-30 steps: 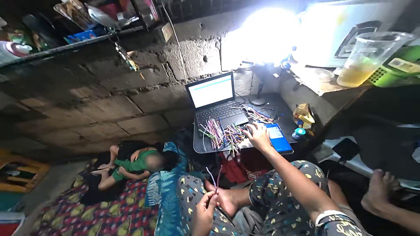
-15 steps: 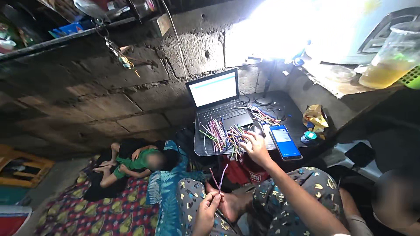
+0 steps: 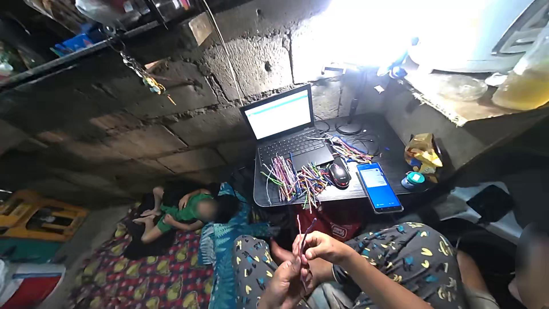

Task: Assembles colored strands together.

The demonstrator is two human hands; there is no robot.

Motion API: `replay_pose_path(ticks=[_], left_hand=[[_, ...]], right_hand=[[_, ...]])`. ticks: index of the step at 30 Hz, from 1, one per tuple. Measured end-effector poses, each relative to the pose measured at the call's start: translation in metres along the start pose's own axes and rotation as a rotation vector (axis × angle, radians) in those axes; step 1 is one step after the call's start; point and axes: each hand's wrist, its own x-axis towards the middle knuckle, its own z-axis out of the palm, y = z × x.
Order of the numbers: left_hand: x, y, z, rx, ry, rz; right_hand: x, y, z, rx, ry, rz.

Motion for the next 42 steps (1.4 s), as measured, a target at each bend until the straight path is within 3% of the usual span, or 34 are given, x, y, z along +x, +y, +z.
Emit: replay_pose_path(ticks=[6,15,16,18,21,23,26,31,35,38,40,42], left_hand=[[0.008,-0.004,0.002,-0.023,-0.128,-0.064],[0.016,-0.015,0.002,0.035,-0.415,-0.024],[0.015,-0.016,0.003,0.082,-0.382,-0.003],[0.01,-0.015,0.011,0.324,-0.142,0.142],[0.01,-0.009,0.019,1.084,0.311,0.486],[0.013,-0.009,0.02,1.341,0.483,0.551],[0.014,-0.007,0.02,1.209,0.477,0.492],[0.007,0.0,0.015,0.739,0.239,0.258],[0.003,0.003,0.012,0.537,0.074,0.087],[0.004,-0.001,0.013,0.405,0.09,0.074],[0.006,-0.005,0.013,0.522,0.169,0.2],[0.009,-0.007,0.017,0.943,0.333,0.416]], right_hand=[[-0.006,-0.008,0.004,0.04,0.038,-0.124],[-0.011,-0.011,0.011,0.124,0.009,-0.219],[-0.011,-0.013,0.012,0.082,0.032,-0.227],[-0.014,-0.017,0.017,-0.011,0.153,-0.223],[-0.013,-0.02,0.028,-0.119,0.473,-0.148],[-0.009,-0.019,0.035,-0.144,0.605,-0.087],[-0.008,-0.023,0.031,-0.117,0.543,-0.013],[-0.02,-0.028,0.014,0.01,0.229,-0.002],[-0.019,-0.021,0.014,0.058,0.182,-0.045],[-0.018,-0.021,0.018,0.011,0.248,-0.086],[-0.017,-0.023,0.022,-0.061,0.354,-0.112],[-0.015,-0.025,0.028,-0.126,0.483,-0.087]])
